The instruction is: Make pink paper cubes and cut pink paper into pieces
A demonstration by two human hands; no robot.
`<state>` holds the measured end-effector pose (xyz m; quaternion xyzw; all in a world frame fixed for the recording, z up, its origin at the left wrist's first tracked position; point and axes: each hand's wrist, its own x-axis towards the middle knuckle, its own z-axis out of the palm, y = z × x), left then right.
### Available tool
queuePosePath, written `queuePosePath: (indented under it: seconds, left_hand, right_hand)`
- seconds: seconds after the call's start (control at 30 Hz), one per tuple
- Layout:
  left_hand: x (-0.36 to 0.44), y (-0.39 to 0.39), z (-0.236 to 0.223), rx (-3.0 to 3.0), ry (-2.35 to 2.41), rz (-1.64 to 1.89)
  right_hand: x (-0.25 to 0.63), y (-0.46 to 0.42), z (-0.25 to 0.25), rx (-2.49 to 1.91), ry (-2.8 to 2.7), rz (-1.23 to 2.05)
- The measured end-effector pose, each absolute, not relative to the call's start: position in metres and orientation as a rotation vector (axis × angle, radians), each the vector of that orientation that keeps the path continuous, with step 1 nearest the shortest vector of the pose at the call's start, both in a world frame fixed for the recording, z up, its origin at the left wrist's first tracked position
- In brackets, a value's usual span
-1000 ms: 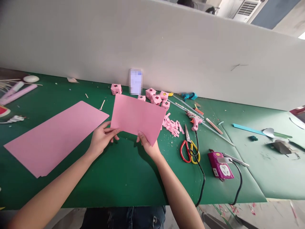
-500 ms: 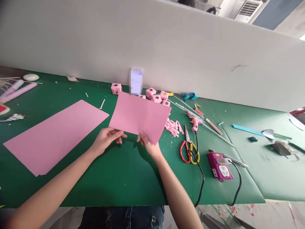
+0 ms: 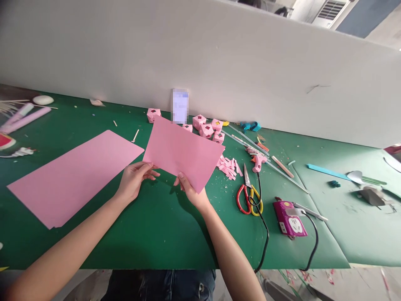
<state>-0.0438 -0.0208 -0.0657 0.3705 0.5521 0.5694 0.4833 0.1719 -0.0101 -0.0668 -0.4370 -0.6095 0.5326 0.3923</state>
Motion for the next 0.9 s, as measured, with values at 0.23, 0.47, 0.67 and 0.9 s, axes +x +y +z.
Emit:
queuePosePath:
  seconds: [0.23, 0.47, 0.67, 0.9]
  left_hand:
    - [-0.0447, -0.0211, -0.065, 0.862, 1.337, 1.418]
    - [-0.0443, -0.0199, -0.0648, 0.787, 1.328, 1.479]
    - [-0.0523, -0.0145, -0.0677, 0.759, 1.353, 1.561]
    - [-0.0434, -0.0213, -0.0642, 0.929, 1.217, 1.282]
  right_hand:
    - [0.1739, -0.0103, -0.0639, -1.127, -1.555, 1.326]
    - [0.1728, -0.0115, -0.0629, -1.113, -1.531, 1.339]
    - [0.1784, -0.0101, -0.0666, -1.105, -1.447, 1.337]
    - [0.1794, -0.011, -0.0639, -1.121, -1.49, 1.42]
